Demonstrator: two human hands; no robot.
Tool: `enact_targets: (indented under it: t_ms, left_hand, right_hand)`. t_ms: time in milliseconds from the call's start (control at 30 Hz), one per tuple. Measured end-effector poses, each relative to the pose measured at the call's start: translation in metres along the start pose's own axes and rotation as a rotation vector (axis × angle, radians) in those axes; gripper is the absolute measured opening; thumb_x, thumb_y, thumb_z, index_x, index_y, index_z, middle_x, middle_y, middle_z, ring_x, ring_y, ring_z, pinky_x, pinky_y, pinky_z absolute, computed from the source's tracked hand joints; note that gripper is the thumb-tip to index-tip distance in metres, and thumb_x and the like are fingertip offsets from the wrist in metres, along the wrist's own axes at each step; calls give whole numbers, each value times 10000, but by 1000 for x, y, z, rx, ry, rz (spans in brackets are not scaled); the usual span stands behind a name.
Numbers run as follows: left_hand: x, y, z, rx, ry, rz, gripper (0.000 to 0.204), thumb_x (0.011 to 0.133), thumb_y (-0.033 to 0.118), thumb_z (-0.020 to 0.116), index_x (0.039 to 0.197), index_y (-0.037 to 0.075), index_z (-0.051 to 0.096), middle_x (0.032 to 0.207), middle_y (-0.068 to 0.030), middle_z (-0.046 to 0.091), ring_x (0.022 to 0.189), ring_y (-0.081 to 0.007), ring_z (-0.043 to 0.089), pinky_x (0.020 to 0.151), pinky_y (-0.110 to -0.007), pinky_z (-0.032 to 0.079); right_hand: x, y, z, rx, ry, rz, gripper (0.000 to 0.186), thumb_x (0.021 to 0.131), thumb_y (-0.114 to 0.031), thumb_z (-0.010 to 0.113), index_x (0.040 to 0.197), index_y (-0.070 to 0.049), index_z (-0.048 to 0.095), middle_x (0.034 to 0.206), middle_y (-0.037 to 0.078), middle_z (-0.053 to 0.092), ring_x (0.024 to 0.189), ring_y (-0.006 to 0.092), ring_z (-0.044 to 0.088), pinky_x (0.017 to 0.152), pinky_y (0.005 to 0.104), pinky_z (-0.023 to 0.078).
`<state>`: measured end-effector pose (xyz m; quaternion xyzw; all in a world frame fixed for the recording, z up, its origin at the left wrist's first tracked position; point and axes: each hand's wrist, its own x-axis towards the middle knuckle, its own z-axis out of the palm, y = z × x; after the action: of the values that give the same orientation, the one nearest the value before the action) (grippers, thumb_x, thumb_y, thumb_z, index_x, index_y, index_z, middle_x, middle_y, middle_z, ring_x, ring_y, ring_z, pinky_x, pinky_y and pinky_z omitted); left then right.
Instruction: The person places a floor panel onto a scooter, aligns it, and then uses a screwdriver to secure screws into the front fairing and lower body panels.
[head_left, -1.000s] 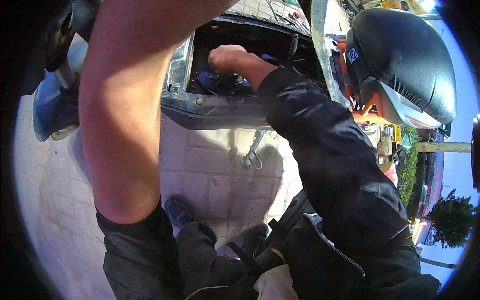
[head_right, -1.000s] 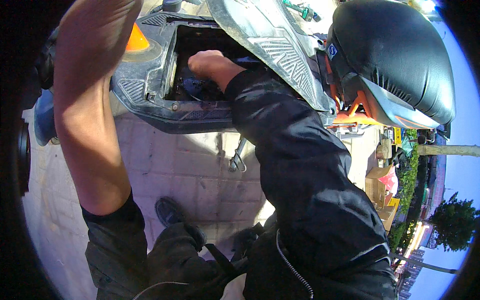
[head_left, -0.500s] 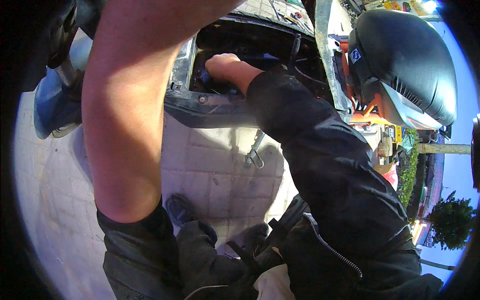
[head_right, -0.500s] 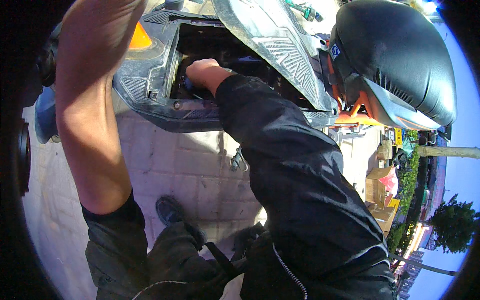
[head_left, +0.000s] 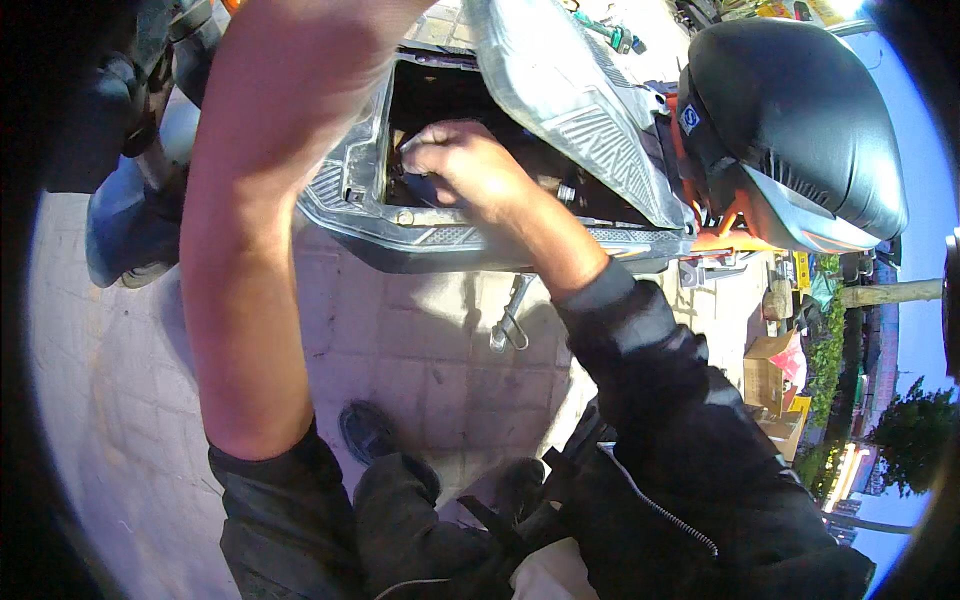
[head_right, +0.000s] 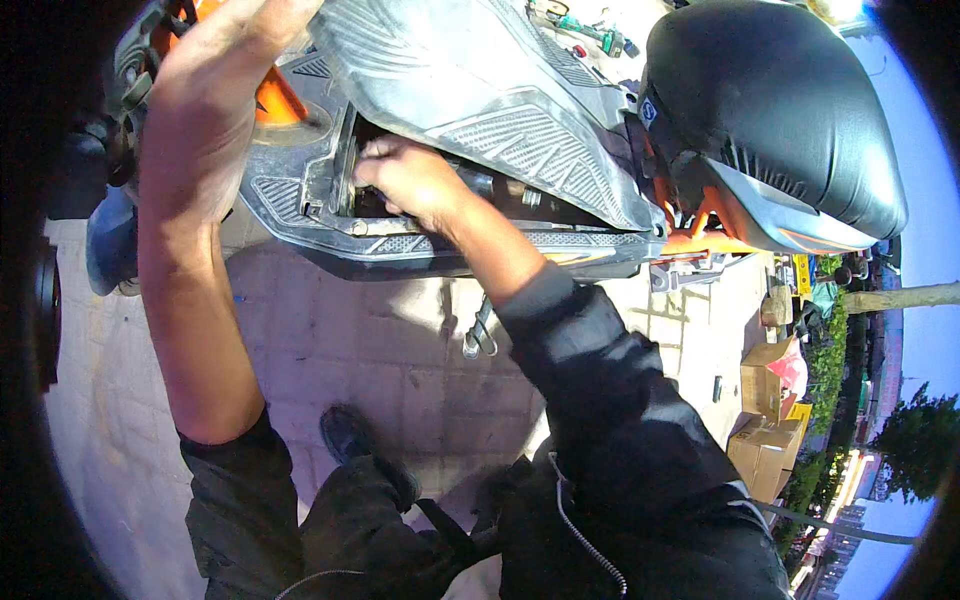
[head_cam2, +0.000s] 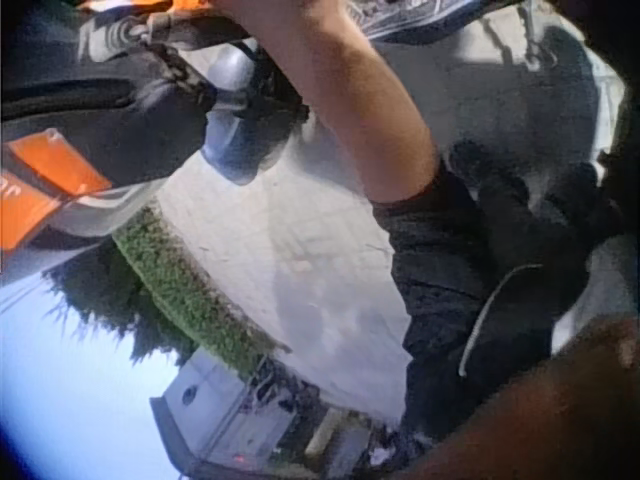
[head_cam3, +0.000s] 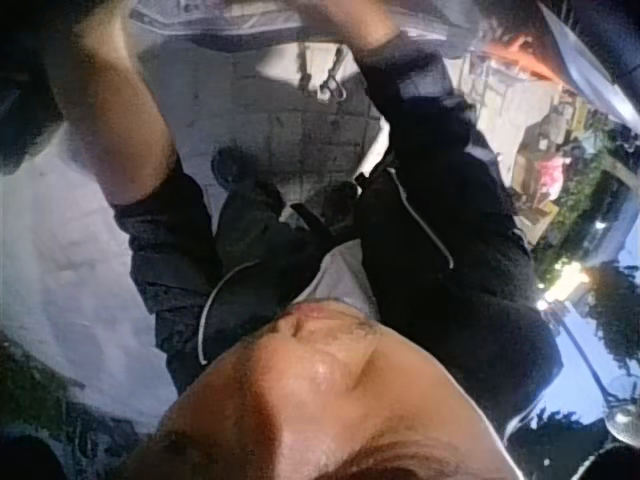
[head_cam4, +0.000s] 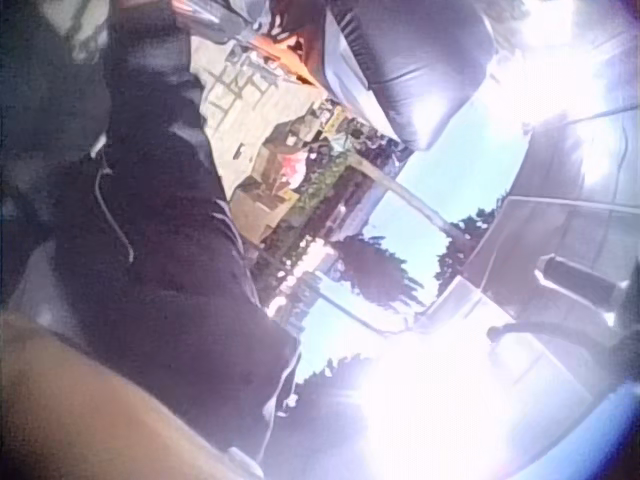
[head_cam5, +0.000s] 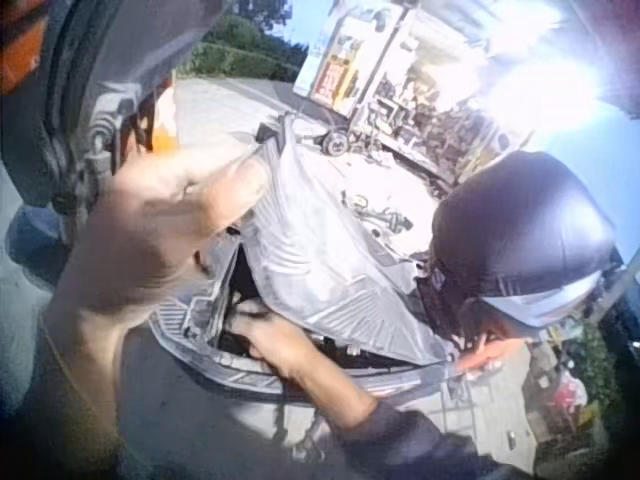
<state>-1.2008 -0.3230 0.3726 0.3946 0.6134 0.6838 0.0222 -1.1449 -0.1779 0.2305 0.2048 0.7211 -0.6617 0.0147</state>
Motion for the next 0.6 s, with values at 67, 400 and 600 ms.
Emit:
enact_targets:
  t_ms: [67,400,600]
  left_hand:
    - [-4,-20,-2,34,34,-4,400,917,278,555,1151,-46,577,1047,-52,622,975,-111,548,913,-227,379]
    - [-53,-79,-34,431,-308,-379,355,915,224,492,1215,42,547,919,-7,606,796,-93,522,676,-263,433]
    - [-67,-109,-27,670,-283,-172,223,821,153,586,893,-56,556,768,-234,556,785,-374,557,694,-417,435]
  right_hand:
    - [-63,-6,-8,526,-39,83,91,771,-99,558,699,-52,529,550,0,399,450,101,347,426,246,308]
    - [-154,62,-10,1262,-179,289,150,745,-199,523,823,-71,539,722,56,479,559,162,394,538,290,335]
    - [-153,71,0,1233,-265,280,177,757,-262,537,781,-87,520,662,22,449,525,138,372,513,285,306]
